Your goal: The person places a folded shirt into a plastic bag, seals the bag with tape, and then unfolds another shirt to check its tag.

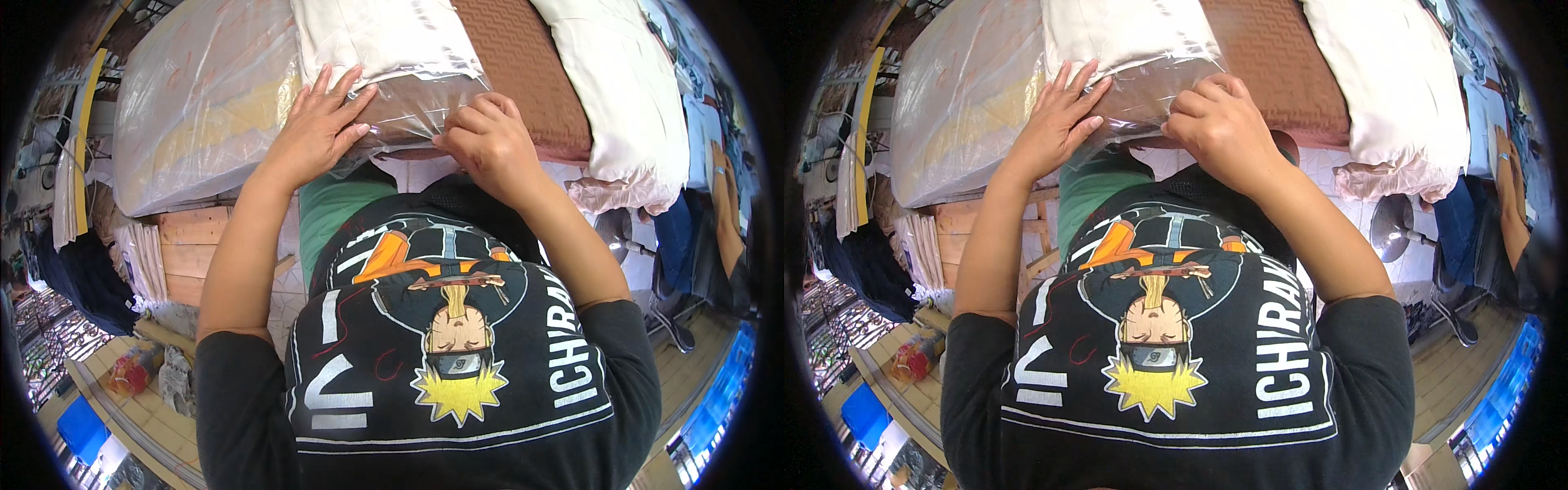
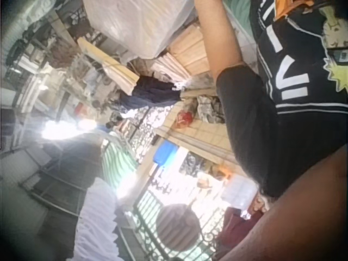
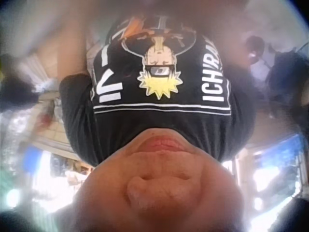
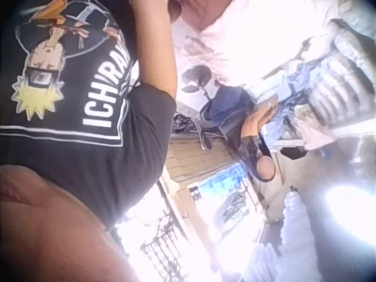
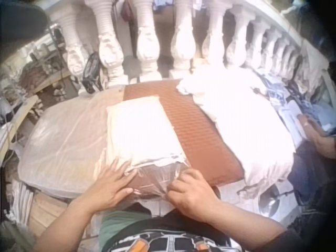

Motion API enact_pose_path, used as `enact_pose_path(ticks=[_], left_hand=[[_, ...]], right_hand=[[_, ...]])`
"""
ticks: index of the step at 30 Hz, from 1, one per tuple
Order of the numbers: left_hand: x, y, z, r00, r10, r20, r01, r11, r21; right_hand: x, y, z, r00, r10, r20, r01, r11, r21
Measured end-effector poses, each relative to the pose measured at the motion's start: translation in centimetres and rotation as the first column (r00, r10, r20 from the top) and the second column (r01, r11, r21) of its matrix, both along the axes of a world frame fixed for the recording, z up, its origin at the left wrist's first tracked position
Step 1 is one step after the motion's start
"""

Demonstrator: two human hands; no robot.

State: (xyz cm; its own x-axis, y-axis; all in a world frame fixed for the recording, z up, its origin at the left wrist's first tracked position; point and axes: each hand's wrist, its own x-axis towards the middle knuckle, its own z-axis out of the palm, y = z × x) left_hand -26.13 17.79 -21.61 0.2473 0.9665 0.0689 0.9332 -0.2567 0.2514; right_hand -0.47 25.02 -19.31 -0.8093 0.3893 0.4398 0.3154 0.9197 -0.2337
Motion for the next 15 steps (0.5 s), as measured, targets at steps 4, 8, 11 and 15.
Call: enact_pose_path(ticks=[4, 8, 11, 15], left_hand=[[0.0, 0.0, -0.2, 1.000, -0.023, -0.004, 0.023, 1.000, -0.006], [-0.1, -0.3, 0.2, 0.995, -0.016, 0.100, 0.009, 0.997, 0.076], [0.1, -1.8, 0.9, 0.914, 0.101, 0.392, -0.206, 0.950, 0.236], [-0.7, -5.5, -0.7, 0.488, 0.439, 0.754, -0.653, 0.757, -0.018]], right_hand=[[1.0, -1.0, -0.6, 0.999, 0.022, -0.049, -0.017, 0.994, 0.108], [2.0, -1.7, -0.3, 0.999, 0.046, -0.006, -0.044, 0.991, 0.125], [3.1, -2.2, 0.4, 0.999, 0.025, 0.023, -0.026, 0.998, 0.052], [2.0, -2.8, 1.7, 0.998, -0.007, -0.057, 0.010, 0.998, 0.056]])
